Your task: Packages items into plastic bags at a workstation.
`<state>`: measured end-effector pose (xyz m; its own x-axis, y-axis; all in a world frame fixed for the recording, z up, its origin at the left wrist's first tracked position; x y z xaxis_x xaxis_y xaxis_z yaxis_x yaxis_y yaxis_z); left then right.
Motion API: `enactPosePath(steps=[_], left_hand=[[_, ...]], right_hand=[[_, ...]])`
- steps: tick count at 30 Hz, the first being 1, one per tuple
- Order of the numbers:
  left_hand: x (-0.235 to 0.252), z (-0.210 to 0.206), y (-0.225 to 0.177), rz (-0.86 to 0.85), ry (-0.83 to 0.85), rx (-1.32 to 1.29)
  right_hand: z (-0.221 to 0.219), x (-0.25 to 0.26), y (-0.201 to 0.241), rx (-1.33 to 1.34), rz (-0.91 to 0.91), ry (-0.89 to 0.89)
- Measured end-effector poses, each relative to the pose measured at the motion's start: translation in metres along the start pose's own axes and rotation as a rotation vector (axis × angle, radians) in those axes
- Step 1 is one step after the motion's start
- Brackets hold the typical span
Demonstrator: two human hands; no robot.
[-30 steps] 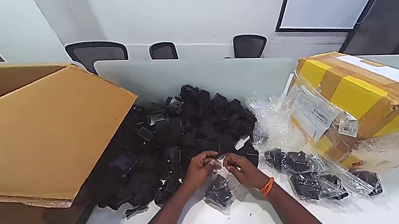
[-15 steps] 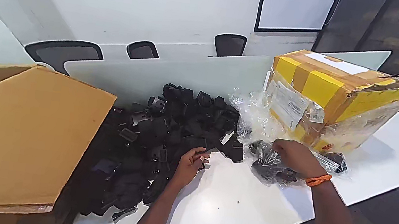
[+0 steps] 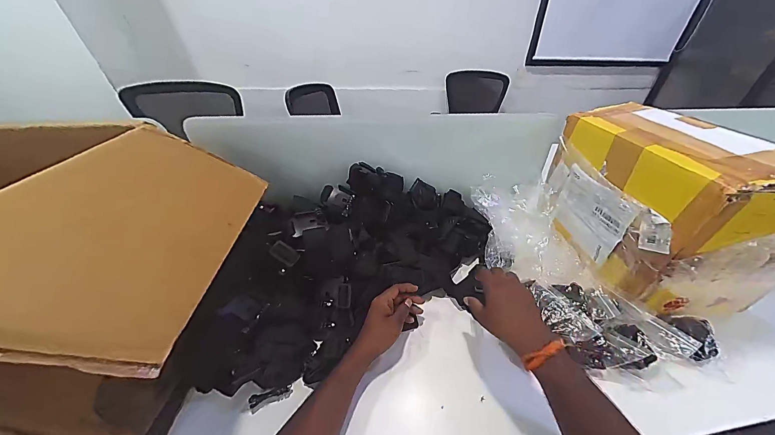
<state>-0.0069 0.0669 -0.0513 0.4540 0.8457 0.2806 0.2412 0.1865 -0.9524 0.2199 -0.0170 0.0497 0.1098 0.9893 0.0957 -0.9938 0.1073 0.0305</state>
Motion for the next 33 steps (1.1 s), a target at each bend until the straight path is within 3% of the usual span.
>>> enactPosePath(steps=[3,8,10,14,17,20,23,25,29,33], left_hand=[[0.001,0.002,0.001,-0.005,-0.015,0.002],[0.002,0.003,0.002,0.005,-0.036,-0.005],[0.003,0.003,0.003,0.004,-0.037,-0.015],[0.004,0.002,0.000,0.044,-0.035,0.011],[0.003,0.000,0.000,0.060,-0.030,-0.005],[0.000,-0.003,-0.002,0.036,-0.006,0.020],[-0.003,-0.010,-0.002,-0.077,0.030,0.068],[-0.005,-0.014,-0.003,-0.120,0.044,0.101],[-0.008,-0.013,-0.004,-0.084,0.045,0.289],[-0.007,-0.011,-0.010,-0.046,0.012,0.215]], right_hand=[[-0.030,0.032,0.016,-0.129,-0.043,0.159],[-0.036,0.053,0.022,-0.130,0.062,0.179],[-0.031,0.060,0.013,0.101,0.116,0.152],[-0.030,0.064,0.007,0.943,0.128,0.065],[-0.048,0.058,0.009,1.511,0.124,0.200],[-0.070,0.052,0.012,1.765,0.047,0.364],[-0.071,0.037,0.023,1.783,-0.022,0.428],[-0.067,0.028,0.037,1.700,-0.135,0.375],[-0.081,0.024,0.050,1.483,0.158,0.349],[-0.084,0.021,0.054,1.447,0.227,0.329]])
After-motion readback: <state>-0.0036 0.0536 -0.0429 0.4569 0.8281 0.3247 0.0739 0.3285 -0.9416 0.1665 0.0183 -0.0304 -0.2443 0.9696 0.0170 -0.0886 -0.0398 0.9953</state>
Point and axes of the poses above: each hand's wrist, its own x-axis towards the middle knuckle, its own z-axis out of the back of the hand, y = z × x, the point moved 1 cm from there along x, towards the middle knuckle, and after that the axes turned 13 degrees about -x, right-handed, at the moved point
